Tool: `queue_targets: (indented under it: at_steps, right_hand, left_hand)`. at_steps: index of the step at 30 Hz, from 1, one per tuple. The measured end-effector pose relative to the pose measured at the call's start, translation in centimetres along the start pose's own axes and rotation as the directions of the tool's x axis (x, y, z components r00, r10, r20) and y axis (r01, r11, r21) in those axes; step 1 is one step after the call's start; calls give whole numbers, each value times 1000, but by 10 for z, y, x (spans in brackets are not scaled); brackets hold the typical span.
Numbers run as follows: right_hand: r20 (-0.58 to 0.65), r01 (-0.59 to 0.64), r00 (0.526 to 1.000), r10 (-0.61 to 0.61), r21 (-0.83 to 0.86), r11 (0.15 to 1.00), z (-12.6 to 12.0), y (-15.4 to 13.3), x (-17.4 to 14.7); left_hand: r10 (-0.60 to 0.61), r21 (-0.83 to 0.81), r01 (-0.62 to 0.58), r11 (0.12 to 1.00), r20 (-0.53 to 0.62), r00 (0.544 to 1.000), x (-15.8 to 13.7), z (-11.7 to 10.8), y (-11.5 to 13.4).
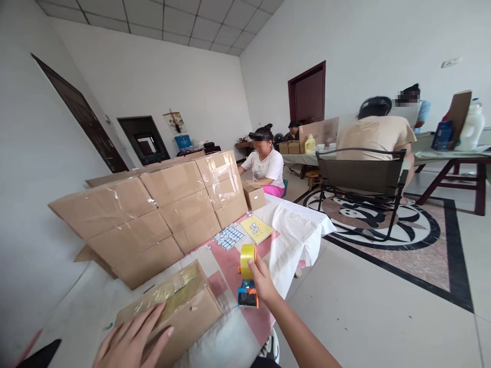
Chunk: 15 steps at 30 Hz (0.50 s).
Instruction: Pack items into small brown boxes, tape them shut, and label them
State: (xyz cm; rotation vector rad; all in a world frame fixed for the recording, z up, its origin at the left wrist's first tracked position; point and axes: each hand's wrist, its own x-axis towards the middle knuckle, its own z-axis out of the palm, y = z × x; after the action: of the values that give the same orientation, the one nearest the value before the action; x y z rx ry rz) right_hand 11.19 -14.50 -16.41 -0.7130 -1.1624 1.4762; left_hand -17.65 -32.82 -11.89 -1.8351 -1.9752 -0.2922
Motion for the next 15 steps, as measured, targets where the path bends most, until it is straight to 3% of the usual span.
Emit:
queue_targets:
  at_steps: [8, 15]
  right_hand:
    - [51, -7, 999, -1, 160, 987, 15, -14, -21]
    - [-42, 34, 999, -32, 47, 998, 15, -1, -29]
  left_hand:
    - [-159, -65, 160, 985, 10, 987, 3, -12, 12]
    - [-181, -154, 193, 969, 87, 980, 4, -15, 12]
